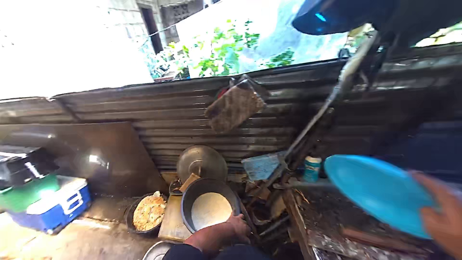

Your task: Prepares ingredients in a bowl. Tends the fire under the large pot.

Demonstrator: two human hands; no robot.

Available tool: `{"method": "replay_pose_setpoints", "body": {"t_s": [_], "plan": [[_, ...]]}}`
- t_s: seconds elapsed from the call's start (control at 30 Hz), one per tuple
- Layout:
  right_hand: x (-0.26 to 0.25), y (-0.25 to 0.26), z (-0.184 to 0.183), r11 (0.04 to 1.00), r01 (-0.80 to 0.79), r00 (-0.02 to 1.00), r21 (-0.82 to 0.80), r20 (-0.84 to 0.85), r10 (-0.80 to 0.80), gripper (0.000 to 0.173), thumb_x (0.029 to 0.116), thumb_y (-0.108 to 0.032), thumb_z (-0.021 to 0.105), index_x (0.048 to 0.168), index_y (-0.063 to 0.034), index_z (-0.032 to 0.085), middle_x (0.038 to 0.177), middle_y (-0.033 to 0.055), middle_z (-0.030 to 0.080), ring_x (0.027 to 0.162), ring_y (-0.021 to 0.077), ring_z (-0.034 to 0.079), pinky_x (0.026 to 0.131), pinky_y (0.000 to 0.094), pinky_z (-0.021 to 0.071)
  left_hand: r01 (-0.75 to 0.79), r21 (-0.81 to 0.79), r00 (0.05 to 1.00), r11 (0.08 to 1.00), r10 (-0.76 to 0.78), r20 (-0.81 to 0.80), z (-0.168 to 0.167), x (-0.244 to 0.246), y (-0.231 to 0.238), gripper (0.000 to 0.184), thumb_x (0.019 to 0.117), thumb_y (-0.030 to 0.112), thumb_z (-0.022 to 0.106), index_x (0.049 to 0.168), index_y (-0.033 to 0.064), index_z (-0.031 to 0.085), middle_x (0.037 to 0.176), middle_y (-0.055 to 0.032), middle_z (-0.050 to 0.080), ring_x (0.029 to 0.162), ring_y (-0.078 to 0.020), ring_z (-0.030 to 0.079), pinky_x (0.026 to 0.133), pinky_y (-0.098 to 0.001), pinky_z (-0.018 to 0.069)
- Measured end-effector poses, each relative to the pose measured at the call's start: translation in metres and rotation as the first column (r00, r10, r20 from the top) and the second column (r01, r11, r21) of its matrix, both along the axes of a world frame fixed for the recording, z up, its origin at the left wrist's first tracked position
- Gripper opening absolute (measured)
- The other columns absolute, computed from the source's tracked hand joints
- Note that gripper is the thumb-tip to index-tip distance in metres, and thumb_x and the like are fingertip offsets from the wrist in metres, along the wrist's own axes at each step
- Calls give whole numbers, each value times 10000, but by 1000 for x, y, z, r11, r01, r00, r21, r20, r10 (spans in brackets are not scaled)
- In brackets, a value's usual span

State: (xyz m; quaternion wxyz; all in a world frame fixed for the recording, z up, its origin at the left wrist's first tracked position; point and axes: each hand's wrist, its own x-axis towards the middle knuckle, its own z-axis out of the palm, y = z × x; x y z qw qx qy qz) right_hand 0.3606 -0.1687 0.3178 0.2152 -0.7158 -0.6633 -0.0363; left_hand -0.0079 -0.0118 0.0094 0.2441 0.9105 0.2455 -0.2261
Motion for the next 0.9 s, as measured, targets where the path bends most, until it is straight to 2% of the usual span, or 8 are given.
{"method": "replay_pose_setpoints", "body": {"t_s": [0.1, 0.17, 0.3, 0.4, 0.53, 0.6, 0.77, 0.9], "plan": [[-87, 30, -64, 992, -126, 979, 2, -160, 124, 652, 912, 54, 484, 1555, -9, 396, 1466, 316, 513, 1301, 510, 554, 1029, 690, 464, -62, -140, 996, 988, 71, 63, 11, -28, -38, 422, 1005, 493, 593, 1298, 209, 701, 1317, -102, 688, 1353, -343, 533, 1205, -713, 125], [-137, 57, -107, 988, -153, 945, 23, -287, 153, 658, 898, 39, 484, 1548, -33, 416, 1460, 270, 545, 1295, 460, 580, 1027, 676, 480, -187, -172, 941, 967, 227, 252, 4, -62, -62, 366, 1010, 460, 597, 1218, 197, 744, 1196, -68, 746, 1237, -270, 637, 1248, -657, 100], [-236, 96, -160, 989, -143, 858, -34, -502, 106, 647, 926, -8, 457, 1565, 9, 361, 1507, 264, 503, 1383, 374, 524, 1130, 550, 438, -473, -213, 766, 855, 518, 380, 10, -153, -90, 327, 993, 356, 664, 1108, 69, 774, 1093, -120, 765, 1128, -269, 689, 1219, -523, 285], [-285, 112, -187, 983, -72, 804, -169, -593, -43, 606, 992, -25, 455, 1577, 31, 306, 1504, 295, 485, 1404, 371, 499, 1171, 503, 399, -659, -228, 671, 717, 697, 252, 23, -232, -103, 488, 1053, 436, 534, 1095, 0, 748, 1060, -195, 747, 1108, -336, 686, 1168, -563, 343], [-316, 140, -217, 955, -55, 852, -292, -513, -108, 617, 984, -29, 480, 1581, -40, 327, 1436, 294, 549, 1314, 455, 560, 1073, 651, 448, -890, -277, 368, 361, 929, 28, -10, -325, -137, 633, 1104, 485, 323, 1068, 8, 736, 1034, -199, 736, 1009, -352, 703, 980, -589, 504], [-329, 153, -222, 946, -70, 896, -318, -437, -80, 630, 965, 9, 485, 1577, -45, 341, 1455, 281, 541, 1327, 451, 555, 1072, 660, 446, -937, -241, 285, 251, 952, -115, -39, -368, -170, 593, 1120, 444, 272, 1168, 55, 716, 1123, -198, 724, 1074, -365, 689, 988, -597, 498], [-362, 187, -243, 877, -98, 989, -470, -145, 33, 737, 922, 33, 549, 1604, -94, 301, 1497, 236, 510, 1238, 483, 604, 930, 699, 509, -990, -138, 61, 9, 924, -377, -113, -463, -298, 403, 1064, 232, 465, 1426, 95, 576, 1344, -225, 639, 1249, -406, 614, 1045, -622, 476], [-376, 204, -265, 825, -223, 963, -519, 16, 269, 724, 929, 25, 591, 1595, -90, 331, 1473, 225, 528, 1233, 481, 598, 886, 687, 521, -970, -76, -169, -230, 869, -464, -115, -496, -384, 373, 1037, 160, 529, 1390, 67, 606, 1317, -229, 654, 1239, -408, 619, 1039, -612, 483]]}}
